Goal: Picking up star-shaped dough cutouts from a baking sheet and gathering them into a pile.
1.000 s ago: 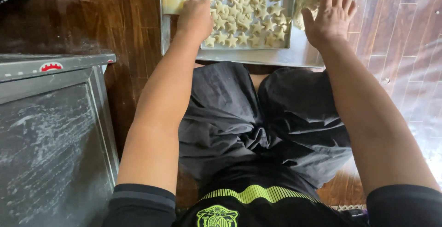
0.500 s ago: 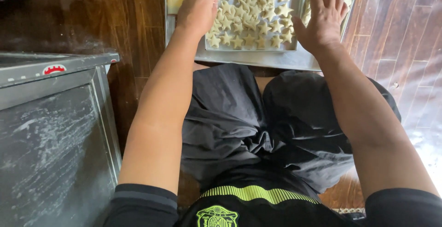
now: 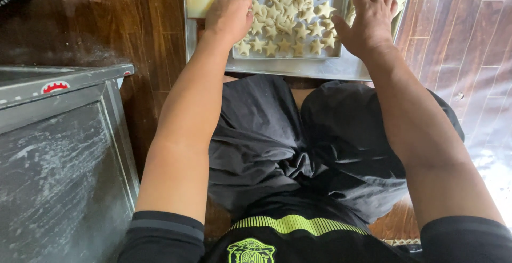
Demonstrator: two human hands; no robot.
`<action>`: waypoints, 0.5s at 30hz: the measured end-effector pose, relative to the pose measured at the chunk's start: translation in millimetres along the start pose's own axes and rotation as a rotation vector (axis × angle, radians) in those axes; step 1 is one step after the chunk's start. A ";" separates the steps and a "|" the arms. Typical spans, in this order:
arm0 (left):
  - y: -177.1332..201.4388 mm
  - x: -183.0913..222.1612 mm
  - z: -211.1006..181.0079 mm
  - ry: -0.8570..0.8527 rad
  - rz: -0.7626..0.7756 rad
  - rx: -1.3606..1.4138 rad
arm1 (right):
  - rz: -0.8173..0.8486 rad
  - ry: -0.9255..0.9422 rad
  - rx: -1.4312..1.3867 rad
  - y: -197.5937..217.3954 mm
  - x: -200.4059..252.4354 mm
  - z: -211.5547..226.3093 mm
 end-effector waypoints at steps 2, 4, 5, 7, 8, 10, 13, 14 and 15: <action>7.0 2.0 -3.3 0.002 -0.072 0.061 | 0.010 0.000 0.012 -0.9 -1.1 6.8; 15.2 -2.1 -3.3 0.005 -0.160 0.117 | 0.009 0.011 0.029 -8.1 -15.4 15.2; 15.1 -2.6 0.2 0.073 -0.164 0.122 | 0.108 0.009 0.103 -22.8 -23.4 19.7; 17.2 -2.3 5.8 0.144 -0.171 0.126 | 0.205 0.013 0.179 -44.3 -37.3 34.9; 17.7 -1.9 9.3 0.171 -0.151 0.128 | 0.162 0.058 0.112 -49.2 -44.0 49.0; 18.6 1.7 15.4 0.203 -0.129 0.134 | 0.126 0.106 0.046 -70.1 -55.5 65.1; 23.9 8.9 19.7 0.151 -0.182 0.220 | -0.141 0.181 -0.051 -92.3 -68.1 77.9; 25.6 10.4 21.5 0.153 -0.211 0.280 | -0.217 0.166 -0.035 -93.8 -71.3 80.6; 28.4 10.3 24.0 0.152 -0.244 0.339 | -0.297 0.152 -0.018 -94.3 -75.6 83.6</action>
Point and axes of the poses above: each hand's wrist, its own x-axis away from the middle knuckle, its own y-axis out of the back of the hand, z = x × y, the point moved 6 cm from there along -x, towards the middle knuckle, and after that the axes turned 7 degrees about -x, right-handed, at the moved point
